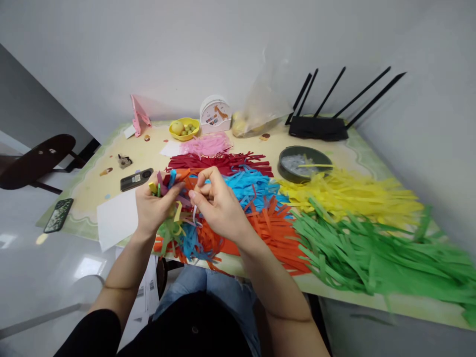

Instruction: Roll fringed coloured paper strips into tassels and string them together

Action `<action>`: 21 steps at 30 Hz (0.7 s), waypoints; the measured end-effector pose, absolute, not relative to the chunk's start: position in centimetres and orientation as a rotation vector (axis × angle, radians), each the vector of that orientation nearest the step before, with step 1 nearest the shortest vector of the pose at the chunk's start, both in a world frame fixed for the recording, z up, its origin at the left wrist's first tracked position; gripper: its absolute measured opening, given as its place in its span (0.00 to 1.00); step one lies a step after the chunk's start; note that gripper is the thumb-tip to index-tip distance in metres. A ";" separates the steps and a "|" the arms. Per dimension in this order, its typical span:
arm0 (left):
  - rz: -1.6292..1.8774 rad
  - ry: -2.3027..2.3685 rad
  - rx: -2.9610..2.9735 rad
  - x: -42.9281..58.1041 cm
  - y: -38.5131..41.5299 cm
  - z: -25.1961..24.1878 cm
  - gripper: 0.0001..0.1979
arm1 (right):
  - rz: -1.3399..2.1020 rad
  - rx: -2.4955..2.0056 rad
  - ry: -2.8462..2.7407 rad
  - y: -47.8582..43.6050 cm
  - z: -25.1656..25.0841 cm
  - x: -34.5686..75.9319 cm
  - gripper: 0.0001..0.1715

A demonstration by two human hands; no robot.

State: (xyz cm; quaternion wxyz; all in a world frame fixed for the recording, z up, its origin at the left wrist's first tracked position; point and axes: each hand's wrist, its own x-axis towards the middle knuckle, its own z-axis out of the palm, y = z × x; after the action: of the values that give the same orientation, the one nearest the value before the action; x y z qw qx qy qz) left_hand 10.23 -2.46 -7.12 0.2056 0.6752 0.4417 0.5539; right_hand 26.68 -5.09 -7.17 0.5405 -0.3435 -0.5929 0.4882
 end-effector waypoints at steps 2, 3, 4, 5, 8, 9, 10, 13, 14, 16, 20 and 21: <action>1.547 1.200 2.039 10.1 -2.4 -7.2 0.02 | 1.186 -0.811 -1.375 -4.9 -7.3 26.7 0.20; 1.535 1.180 2.115 10.0 -2.5 -7.2 0.02 | 1.199 -0.810 -1.353 -4.8 -7.4 26.7 0.21; 1.513 1.155 2.190 10.0 -2.5 -7.2 0.01 | 1.213 -0.806 -1.330 -4.6 -7.5 26.7 0.22; 1.474 1.135 2.262 9.9 -2.6 -7.2 0.01 | 1.228 -0.793 -1.306 -4.5 -7.6 26.8 0.23; 1.323 1.107 2.396 9.7 -2.7 -7.1 0.03 | 1.262 -0.747 -1.269 -4.0 -8.0 27.0 0.26; 1.285 1.099 2.406 9.7 -2.8 -7.1 0.04 | 1.267 -0.745 -1.287 -3.8 -8.1 27.1 0.26; 1.255 1.090 2.400 9.6 -2.8 -7.2 0.04 | 1.255 -0.759 -1.320 -3.7 -8.3 27.2 0.24; 1.216 1.061 2.314 9.6 -2.7 -7.5 0.05 | 1.027 -0.854 -1.395 -3.6 -8.5 27.4 0.17; 1.206 1.055 2.269 9.6 -2.6 -7.7 0.05 | 0.917 -0.871 -1.378 -3.7 -8.5 27.5 0.14; 1.168 1.059 2.167 9.5 -2.5 -8.1 0.06 | 0.753 -0.848 -1.236 -3.9 -8.2 27.8 0.11; 1.145 1.122 1.867 9.1 -1.9 -8.7 0.10 | 0.541 -0.606 -0.809 -4.4 -6.8 29.2 0.05; 1.145 1.122 1.793 8.9 -1.8 -8.7 0.12 | 0.501 -0.575 -0.788 -4.6 -6.5 29.5 0.04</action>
State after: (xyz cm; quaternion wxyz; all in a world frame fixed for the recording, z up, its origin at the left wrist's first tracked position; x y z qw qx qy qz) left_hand 8.93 -1.75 -8.72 0.3599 0.6953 0.4354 0.4443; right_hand 29.53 -4.59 -6.47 0.8533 -0.2733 -0.3747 0.2383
